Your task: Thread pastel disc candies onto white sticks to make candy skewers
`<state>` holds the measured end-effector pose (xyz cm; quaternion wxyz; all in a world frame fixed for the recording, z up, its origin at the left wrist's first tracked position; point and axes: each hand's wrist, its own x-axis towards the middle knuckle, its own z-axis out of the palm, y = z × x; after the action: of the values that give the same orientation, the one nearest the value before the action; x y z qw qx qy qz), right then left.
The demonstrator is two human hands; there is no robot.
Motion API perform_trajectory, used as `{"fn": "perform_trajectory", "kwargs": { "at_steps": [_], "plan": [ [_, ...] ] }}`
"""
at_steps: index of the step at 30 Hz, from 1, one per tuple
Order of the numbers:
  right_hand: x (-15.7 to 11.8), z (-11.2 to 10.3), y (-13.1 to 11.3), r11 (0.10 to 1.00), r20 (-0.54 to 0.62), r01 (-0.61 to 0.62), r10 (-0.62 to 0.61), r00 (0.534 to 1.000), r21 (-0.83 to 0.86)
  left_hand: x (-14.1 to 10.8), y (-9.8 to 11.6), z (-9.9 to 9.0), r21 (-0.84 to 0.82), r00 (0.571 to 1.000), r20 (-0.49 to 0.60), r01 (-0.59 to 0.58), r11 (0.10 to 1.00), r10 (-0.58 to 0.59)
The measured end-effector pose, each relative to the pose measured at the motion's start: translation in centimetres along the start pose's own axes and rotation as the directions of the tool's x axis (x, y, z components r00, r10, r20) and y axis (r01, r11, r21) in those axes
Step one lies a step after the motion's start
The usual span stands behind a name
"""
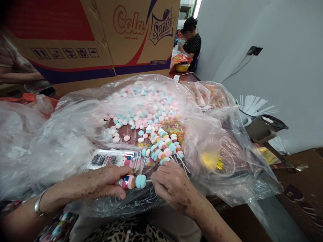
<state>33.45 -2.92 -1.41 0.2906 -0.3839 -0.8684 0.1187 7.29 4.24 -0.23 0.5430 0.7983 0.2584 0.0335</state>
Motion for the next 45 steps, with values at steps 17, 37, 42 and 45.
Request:
{"fn": "perform_trajectory", "kwargs": {
  "at_steps": [17,37,42,45],
  "plan": [
    [1.3,0.1,0.9,0.972,-0.064,0.187,-0.198,0.978,-0.14,1.2,0.6,0.2,-0.385,0.929,0.257,0.352,0.853,-0.267],
    [1.2,0.3,1.2,0.944,-0.085,0.231,-0.257,0.963,-0.236,1.0,0.2,-0.6,-0.26,0.837,0.432,0.473,0.842,-0.337],
    [1.2,0.7,0.9,0.971,-0.075,0.209,-0.218,0.973,-0.116,1.2,0.4,-0.6,-0.286,0.85,0.416,0.46,0.841,-0.323],
    [0.9,0.8,0.7,0.993,-0.041,0.076,-0.073,0.996,0.086,1.4,0.4,-0.3,-0.275,0.882,0.353,0.416,0.867,-0.312]
  ]
}}
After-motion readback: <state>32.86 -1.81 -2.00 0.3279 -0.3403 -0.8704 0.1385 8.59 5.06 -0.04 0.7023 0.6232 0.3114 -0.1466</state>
